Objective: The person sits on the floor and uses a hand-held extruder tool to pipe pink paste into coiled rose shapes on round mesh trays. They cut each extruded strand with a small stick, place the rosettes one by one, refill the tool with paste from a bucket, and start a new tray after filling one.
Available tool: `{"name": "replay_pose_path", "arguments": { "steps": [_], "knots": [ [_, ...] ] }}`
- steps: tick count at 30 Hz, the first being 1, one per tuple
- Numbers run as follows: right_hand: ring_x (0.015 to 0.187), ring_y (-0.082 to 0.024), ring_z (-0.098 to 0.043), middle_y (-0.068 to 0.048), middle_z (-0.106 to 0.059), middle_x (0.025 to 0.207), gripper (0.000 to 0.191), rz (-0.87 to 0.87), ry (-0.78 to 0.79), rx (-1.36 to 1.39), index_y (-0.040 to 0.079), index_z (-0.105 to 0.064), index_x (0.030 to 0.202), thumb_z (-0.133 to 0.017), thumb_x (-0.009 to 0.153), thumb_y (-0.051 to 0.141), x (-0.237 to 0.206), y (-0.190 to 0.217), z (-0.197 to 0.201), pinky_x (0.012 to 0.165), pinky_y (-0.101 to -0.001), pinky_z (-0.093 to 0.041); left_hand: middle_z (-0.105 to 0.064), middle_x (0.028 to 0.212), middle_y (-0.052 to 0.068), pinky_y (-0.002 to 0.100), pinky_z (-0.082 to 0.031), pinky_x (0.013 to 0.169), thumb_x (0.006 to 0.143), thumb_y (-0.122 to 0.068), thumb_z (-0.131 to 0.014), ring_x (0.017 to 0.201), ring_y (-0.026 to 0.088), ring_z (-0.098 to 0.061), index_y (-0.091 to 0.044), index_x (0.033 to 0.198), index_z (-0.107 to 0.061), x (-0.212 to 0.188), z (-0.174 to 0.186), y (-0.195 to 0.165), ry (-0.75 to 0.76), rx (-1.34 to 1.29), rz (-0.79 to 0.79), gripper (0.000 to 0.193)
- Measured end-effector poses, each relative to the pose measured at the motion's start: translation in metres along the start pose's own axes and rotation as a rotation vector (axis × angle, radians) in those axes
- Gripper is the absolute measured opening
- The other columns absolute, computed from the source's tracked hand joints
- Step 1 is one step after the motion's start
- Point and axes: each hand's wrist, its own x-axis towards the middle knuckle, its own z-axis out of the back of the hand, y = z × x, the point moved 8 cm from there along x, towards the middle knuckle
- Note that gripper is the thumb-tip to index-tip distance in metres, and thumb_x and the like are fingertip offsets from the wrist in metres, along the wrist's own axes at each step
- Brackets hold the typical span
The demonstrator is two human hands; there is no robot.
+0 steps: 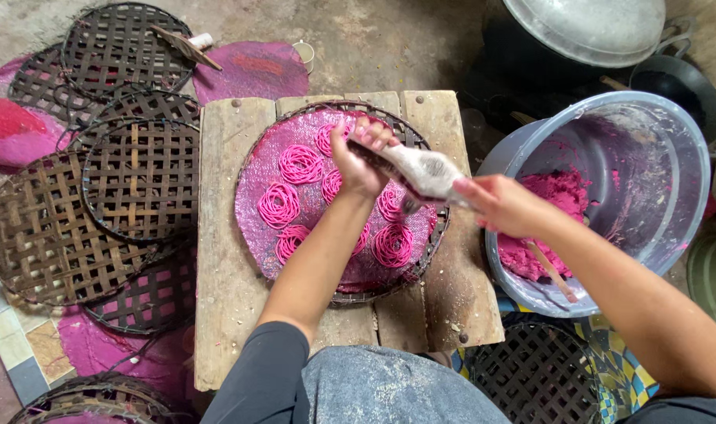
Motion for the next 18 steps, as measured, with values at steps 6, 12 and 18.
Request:
{"name": "replay_pose_path", "arguments": {
  "steps": [6, 12, 18],
  "knots": [
    [0.060, -0.016, -0.060, -0.010, -0.061, 0.067, 0.083, 0.115, -0.133, 0.100, 0.014, -0.063, 0.140, -0.037, 0.089, 0.074, 0.005, 0.020, 0.001, 0.059, -0.0369, -0.053, -0.036, 0.061, -0.003, 0.036, -0.043, 0.067, 0.100, -0.051, -0.038, 0.057, 0.014, -0.038, -0.017, 0.073, -0.040, 0.016, -0.018, -0.018, 0.056, 0.036, -0.028, 0.043],
    [0.058, -0.016, -0.061, -0.006, -0.062, 0.066, 0.074, -0.002, -0.049, 0.076, 0.013, -0.065, 0.132, -0.037, 0.094, 0.070, 0.005, 0.000, 0.001, 0.058, -0.0362, -0.055, -0.035, 0.059, -0.003, 0.037, -0.041, 0.064, 0.096, -0.045, -0.037, 0.054, 0.015, -0.035, -0.019, 0.070, -0.038, 0.007, 0.000, -0.004, -0.106, 0.066, -0.043, 0.037],
    [0.056, -0.013, -0.052, -0.005, -0.055, 0.061, 0.059, 0.180, -0.238, 0.081, 0.005, -0.071, 0.108, -0.047, 0.099, 0.058, 0.009, -0.002, 0.028, 0.054, -0.0346, -0.044, -0.046, 0.066, 0.002, 0.041, -0.050, 0.076, 0.096, -0.047, -0.034, 0.064, 0.019, -0.046, -0.014, 0.074, -0.044, 0.021, -0.020, 0.005, 0.025, -0.039, 0.063, 0.041]
  ]
}}
